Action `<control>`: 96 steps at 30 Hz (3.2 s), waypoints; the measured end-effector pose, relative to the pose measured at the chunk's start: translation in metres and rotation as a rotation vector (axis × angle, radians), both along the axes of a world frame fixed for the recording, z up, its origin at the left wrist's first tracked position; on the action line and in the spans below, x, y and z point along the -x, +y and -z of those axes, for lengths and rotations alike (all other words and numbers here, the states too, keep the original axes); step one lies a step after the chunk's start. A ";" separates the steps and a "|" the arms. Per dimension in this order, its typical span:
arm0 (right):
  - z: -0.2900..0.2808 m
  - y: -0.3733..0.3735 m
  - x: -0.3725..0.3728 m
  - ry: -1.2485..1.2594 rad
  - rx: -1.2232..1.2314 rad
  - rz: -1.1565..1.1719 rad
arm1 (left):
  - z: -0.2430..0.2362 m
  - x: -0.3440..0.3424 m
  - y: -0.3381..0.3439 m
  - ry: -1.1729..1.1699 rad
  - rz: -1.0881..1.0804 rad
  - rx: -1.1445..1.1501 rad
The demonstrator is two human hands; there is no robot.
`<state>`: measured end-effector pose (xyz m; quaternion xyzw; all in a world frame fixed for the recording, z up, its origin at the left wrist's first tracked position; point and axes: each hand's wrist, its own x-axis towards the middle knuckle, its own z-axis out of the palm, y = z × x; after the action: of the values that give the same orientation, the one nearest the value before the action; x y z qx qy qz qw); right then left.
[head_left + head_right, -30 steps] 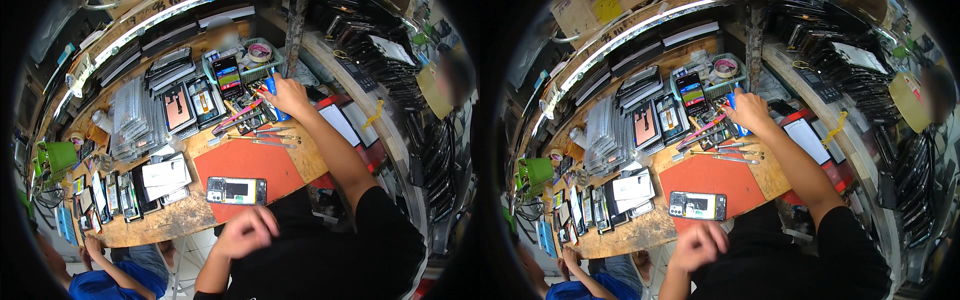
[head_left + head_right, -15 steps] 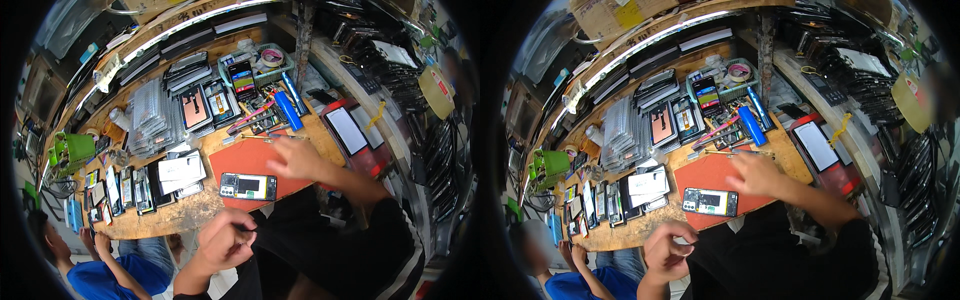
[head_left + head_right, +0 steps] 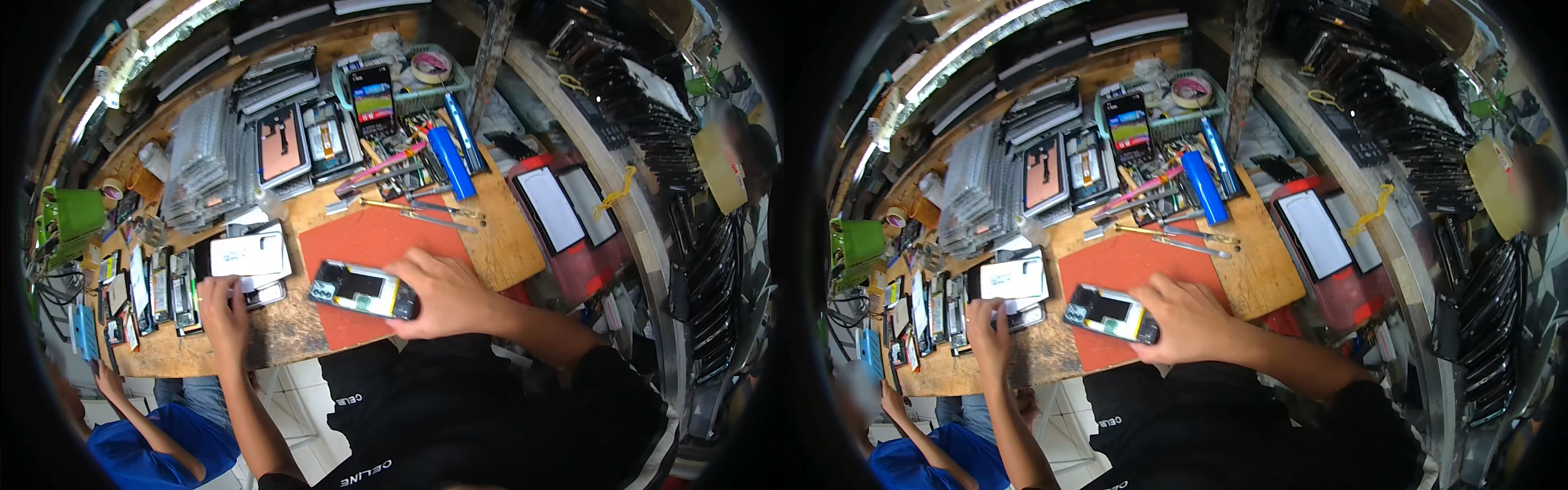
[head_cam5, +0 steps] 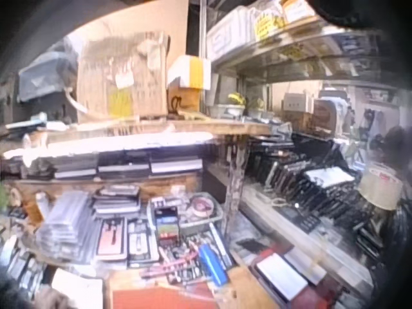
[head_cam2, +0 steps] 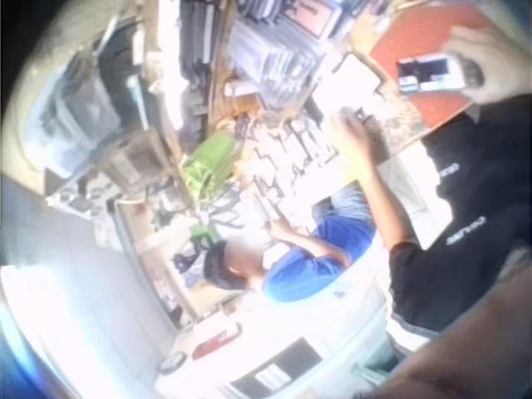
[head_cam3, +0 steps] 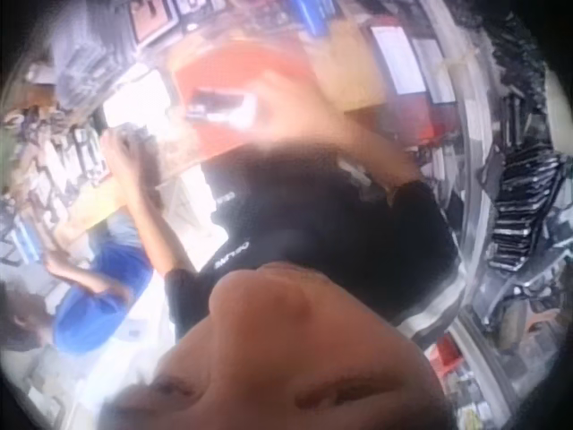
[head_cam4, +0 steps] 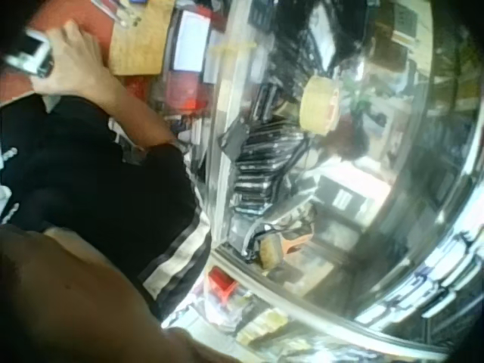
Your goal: The person uses a blue screwdriver to remove screws from a smartphone back cover and then from the phone's internal frame. They place the back cover aside and continue unscrewing components inside the phone chassis. The person then uses a small metal tool to pry and adjust internal parts.
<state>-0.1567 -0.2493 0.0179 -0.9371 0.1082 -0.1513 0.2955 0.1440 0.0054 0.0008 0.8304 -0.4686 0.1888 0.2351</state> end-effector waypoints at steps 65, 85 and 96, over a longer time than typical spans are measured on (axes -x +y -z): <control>-0.008 -0.013 -0.015 -0.286 -0.116 -0.028 | 0.032 0.161 -0.082 0.224 0.206 0.196; -0.063 -0.029 -0.030 0.015 0.264 -0.441 | 0.032 0.161 -0.080 0.226 0.201 0.171; -0.030 -0.022 -0.029 -0.198 0.242 -0.374 | 0.025 0.163 -0.081 0.223 0.238 0.185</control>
<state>-0.1282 -0.2712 0.0474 -0.9499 -0.1157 -0.1970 0.2132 -0.0186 -0.0756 -0.0238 0.7597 -0.5152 0.1085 0.3816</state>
